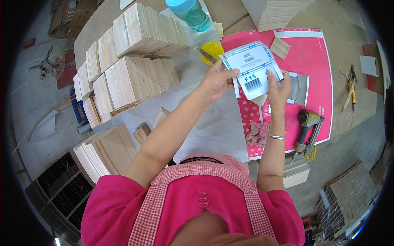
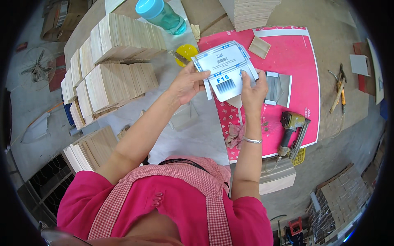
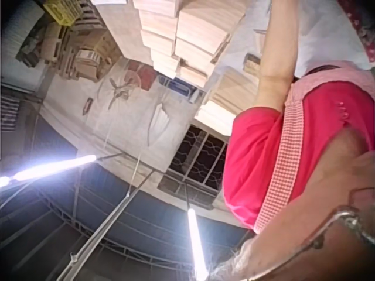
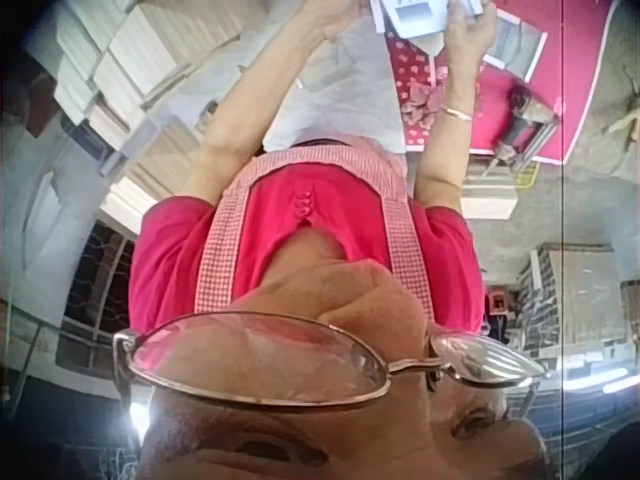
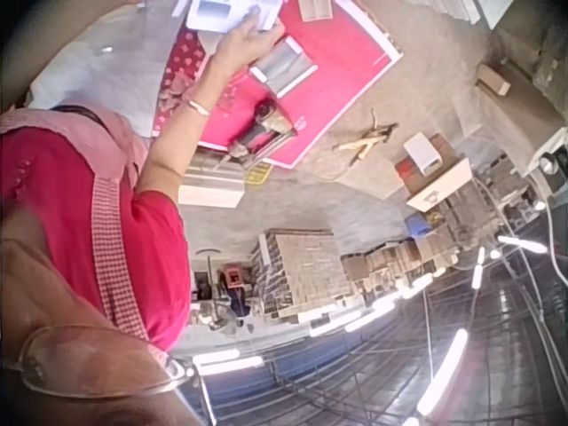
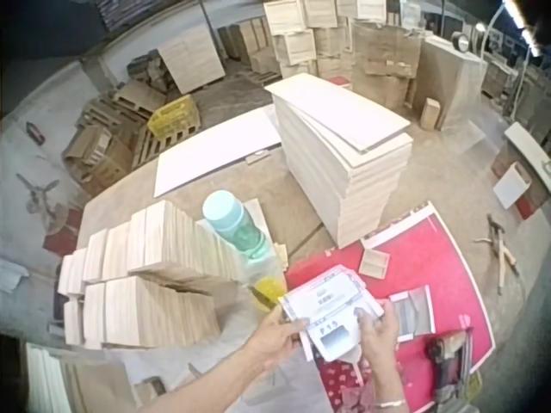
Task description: Assembling a wooden box by applying glue, using a nail gun, and hammering pieces together.
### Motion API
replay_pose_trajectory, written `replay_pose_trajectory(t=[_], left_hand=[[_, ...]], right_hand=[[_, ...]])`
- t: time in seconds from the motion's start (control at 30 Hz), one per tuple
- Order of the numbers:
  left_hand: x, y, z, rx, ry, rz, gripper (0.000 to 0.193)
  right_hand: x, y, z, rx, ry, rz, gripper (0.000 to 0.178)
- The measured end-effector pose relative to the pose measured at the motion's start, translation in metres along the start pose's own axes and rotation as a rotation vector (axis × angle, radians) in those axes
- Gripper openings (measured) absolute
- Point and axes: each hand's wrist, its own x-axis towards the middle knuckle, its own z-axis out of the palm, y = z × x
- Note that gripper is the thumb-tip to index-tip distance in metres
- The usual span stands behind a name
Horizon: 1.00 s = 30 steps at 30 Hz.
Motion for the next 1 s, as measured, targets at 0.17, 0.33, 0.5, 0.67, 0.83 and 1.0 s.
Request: replay_pose_trajectory(t=[0.17,0.33,0.5,0.67,0.83,1.0], left_hand=[[-0.003,0.008,0.006,0.195,-0.043,-0.018,0.040],[-0.001,0.003,0.020,0.197,0.139,0.083,0.034],[0.010,0.002,0.009,-0.095,-0.007,-0.045,0.030],[0.015,-0.002,0.015,0.413,0.129,0.321,0.030],[-0.010,0.007,0.035,0.961,0.088,0.839,0.038],[-0.017,-0.005,0.031,1.082,0.011,0.894,0.045]], right_hand=[[0.006,-0.010,-0.004,-0.008,0.055,-0.026,0.032],[0.007,-0.006,-0.006,0.041,0.065,0.026,0.036],[0.009,-0.008,-0.006,0.007,0.102,-0.130,0.043],[0.001,-0.018,-0.004,-0.121,0.082,-0.114,0.055],[-0.006,-0.056,0.019,-0.134,0.018,-0.290,0.059],[0.004,-0.047,0.017,0.185,0.005,-0.240,0.059]])
